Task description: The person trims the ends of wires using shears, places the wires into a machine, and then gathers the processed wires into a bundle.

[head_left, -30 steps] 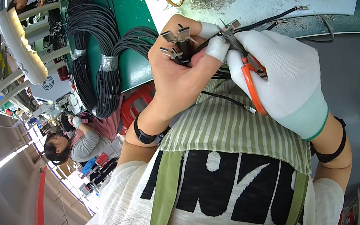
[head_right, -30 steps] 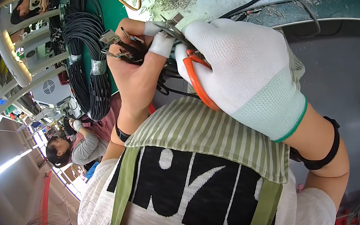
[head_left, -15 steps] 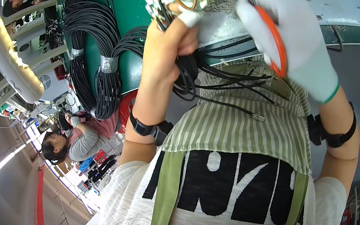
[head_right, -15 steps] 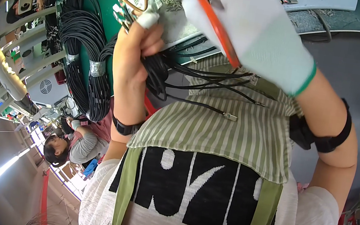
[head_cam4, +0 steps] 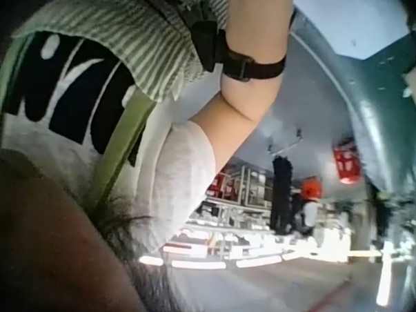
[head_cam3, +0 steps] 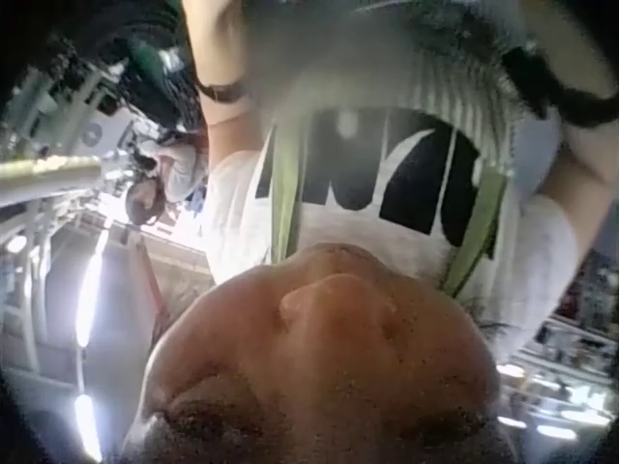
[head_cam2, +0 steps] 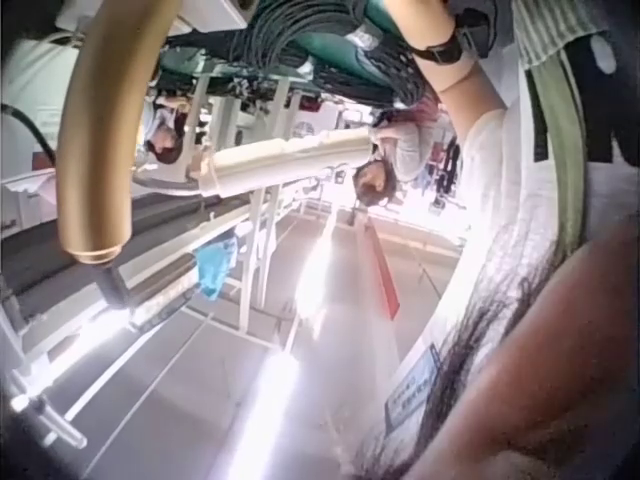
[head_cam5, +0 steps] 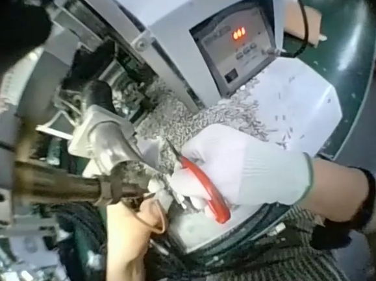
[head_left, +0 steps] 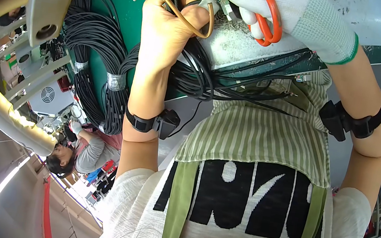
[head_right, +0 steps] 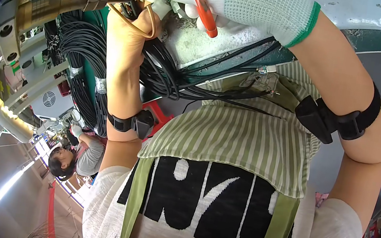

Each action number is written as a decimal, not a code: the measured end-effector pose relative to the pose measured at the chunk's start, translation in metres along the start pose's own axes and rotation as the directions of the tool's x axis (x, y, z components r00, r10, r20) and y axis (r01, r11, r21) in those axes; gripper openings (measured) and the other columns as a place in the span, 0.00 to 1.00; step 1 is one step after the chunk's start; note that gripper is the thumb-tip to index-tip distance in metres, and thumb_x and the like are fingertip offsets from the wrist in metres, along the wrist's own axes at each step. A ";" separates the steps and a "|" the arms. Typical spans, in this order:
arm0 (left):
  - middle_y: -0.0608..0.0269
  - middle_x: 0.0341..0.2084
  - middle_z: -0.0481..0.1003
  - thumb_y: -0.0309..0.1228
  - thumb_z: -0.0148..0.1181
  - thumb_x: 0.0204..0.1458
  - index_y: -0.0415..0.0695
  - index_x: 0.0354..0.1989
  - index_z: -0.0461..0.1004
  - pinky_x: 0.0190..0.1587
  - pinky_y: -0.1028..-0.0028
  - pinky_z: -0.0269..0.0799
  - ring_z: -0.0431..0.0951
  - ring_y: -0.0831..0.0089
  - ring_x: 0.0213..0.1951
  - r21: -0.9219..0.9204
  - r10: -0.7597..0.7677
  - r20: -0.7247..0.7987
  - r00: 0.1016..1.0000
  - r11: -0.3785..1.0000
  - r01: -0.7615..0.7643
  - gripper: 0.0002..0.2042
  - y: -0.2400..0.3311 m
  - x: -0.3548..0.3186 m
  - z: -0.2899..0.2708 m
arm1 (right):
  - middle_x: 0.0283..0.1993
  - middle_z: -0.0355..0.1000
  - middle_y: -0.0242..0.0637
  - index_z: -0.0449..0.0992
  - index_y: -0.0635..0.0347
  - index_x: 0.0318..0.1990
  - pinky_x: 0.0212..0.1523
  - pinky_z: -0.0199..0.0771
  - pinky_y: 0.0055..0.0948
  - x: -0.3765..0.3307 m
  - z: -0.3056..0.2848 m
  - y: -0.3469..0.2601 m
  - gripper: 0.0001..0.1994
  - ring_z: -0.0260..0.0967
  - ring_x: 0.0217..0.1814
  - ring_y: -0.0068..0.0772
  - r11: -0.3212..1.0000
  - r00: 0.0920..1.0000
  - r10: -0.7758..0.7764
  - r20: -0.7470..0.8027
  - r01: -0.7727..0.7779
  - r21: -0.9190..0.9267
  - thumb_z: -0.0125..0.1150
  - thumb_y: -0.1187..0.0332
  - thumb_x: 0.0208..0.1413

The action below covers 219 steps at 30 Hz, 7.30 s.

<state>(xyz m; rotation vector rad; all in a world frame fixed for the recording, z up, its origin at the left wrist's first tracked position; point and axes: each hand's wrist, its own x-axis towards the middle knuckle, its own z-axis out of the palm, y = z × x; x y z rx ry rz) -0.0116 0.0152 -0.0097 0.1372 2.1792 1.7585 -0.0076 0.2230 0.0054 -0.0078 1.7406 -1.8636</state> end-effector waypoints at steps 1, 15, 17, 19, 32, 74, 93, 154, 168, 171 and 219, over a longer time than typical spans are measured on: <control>0.68 0.20 0.72 0.22 0.64 0.42 0.37 0.29 0.73 0.24 0.82 0.67 0.69 0.84 0.21 0.048 0.024 -0.002 1.000 0.999 -0.024 0.06 0.000 -0.001 0.000 | 0.18 0.71 0.34 0.75 0.65 0.23 0.20 0.66 0.21 0.000 0.000 0.002 0.12 0.68 0.17 0.23 1.000 1.000 -0.027 -0.001 0.027 0.001 0.56 0.65 0.52; 0.70 0.21 0.72 0.23 0.64 0.41 0.36 0.30 0.73 0.26 0.84 0.67 0.69 0.86 0.23 0.037 0.012 -0.068 0.998 0.999 -0.009 0.08 -0.011 -0.004 0.001 | 0.18 0.71 0.36 0.75 0.68 0.23 0.19 0.66 0.22 0.000 0.004 0.002 0.12 0.68 0.17 0.23 0.999 0.999 0.017 -0.043 -0.015 0.039 0.57 0.66 0.50; 0.70 0.20 0.71 0.23 0.64 0.41 0.37 0.30 0.73 0.26 0.84 0.65 0.68 0.86 0.22 0.032 0.019 -0.065 0.998 0.999 -0.017 0.08 -0.012 -0.003 0.001 | 0.18 0.71 0.36 0.75 0.68 0.23 0.18 0.66 0.22 -0.001 0.004 0.001 0.12 0.67 0.17 0.23 1.000 0.999 0.013 -0.052 -0.012 0.027 0.57 0.66 0.50; 0.71 0.19 0.70 0.23 0.64 0.41 0.37 0.30 0.73 0.24 0.84 0.63 0.66 0.87 0.22 0.018 0.030 -0.063 0.998 0.999 -0.029 0.08 -0.014 -0.002 0.000 | 0.18 0.71 0.36 0.75 0.68 0.23 0.18 0.66 0.22 -0.001 0.004 0.000 0.12 0.67 0.17 0.24 1.000 0.998 0.010 -0.067 -0.010 0.000 0.57 0.66 0.49; 0.71 0.17 0.64 0.26 0.57 0.51 0.41 0.30 0.66 0.16 0.84 0.51 0.59 0.85 0.16 0.019 0.052 -0.021 0.998 0.998 -0.051 0.06 -0.013 0.000 0.005 | 0.17 0.70 0.35 0.74 0.67 0.23 0.17 0.66 0.23 0.004 0.000 0.002 0.13 0.67 0.16 0.24 0.998 0.998 0.024 -0.055 -0.026 -0.050 0.59 0.64 0.50; 0.68 0.17 0.66 0.27 0.53 0.57 0.39 0.28 0.67 0.17 0.82 0.54 0.61 0.84 0.16 -0.345 0.000 -0.151 0.988 0.937 -0.053 0.07 -0.020 -0.011 0.018 | 0.16 0.69 0.36 0.73 0.65 0.24 0.18 0.66 0.22 -0.025 0.002 0.006 0.13 0.68 0.16 0.25 0.978 0.972 -0.193 -0.137 0.178 -0.111 0.56 0.64 0.55; 0.66 0.24 0.70 0.27 0.53 0.57 0.36 0.46 0.64 0.25 0.87 0.62 0.67 0.86 0.24 -0.273 0.040 0.237 0.971 0.962 0.027 0.11 0.019 -0.067 0.035 | 0.18 0.66 0.31 0.73 0.65 0.35 0.19 0.61 0.24 -0.079 0.022 0.022 0.08 0.65 0.19 0.15 0.958 0.965 -0.203 -0.164 0.161 -0.236 0.60 0.70 0.50; 0.74 0.20 0.67 0.18 0.62 0.44 0.39 0.37 0.69 0.23 0.88 0.54 0.62 0.91 0.22 0.094 0.196 -0.120 0.973 0.978 -0.186 0.12 0.012 -0.069 0.034 | 0.16 0.62 0.36 0.74 0.61 0.33 0.19 0.61 0.25 -0.064 0.053 0.057 0.06 0.60 0.14 0.30 0.560 0.661 -0.725 -0.194 0.401 -0.725 0.62 0.72 0.48; 0.74 0.14 0.64 0.20 0.59 0.49 0.38 0.33 0.71 0.18 0.84 0.52 0.60 0.88 0.15 -0.035 -0.125 -0.113 0.986 0.992 0.122 0.05 -0.005 -0.061 0.023 | 0.16 0.63 0.38 0.69 0.59 0.26 0.19 0.62 0.32 -0.057 0.048 0.076 0.08 0.65 0.16 0.35 0.804 0.829 -0.540 -0.146 0.456 -0.382 0.61 0.68 0.50; 0.75 0.13 0.61 0.24 0.57 0.51 0.40 0.31 0.71 0.15 0.83 0.47 0.55 0.87 0.13 -0.384 -0.307 -0.016 0.952 0.881 0.277 0.02 -0.016 -0.048 0.003 | 0.17 0.66 0.29 0.74 0.57 0.31 0.21 0.66 0.26 -0.040 0.023 0.066 0.07 0.66 0.17 0.30 0.727 0.807 -0.574 -0.143 0.421 -0.543 0.56 0.65 0.56; 0.72 0.21 0.63 0.38 0.61 0.53 0.44 0.33 0.64 0.17 0.82 0.51 0.59 0.86 0.19 -0.173 0.012 0.080 0.997 0.985 0.002 0.14 -0.006 -0.007 0.011 | 0.18 0.72 0.35 0.77 0.66 0.26 0.19 0.67 0.23 0.009 -0.007 0.008 0.14 0.68 0.16 0.25 0.998 0.998 -0.055 0.014 0.055 0.024 0.58 0.61 0.52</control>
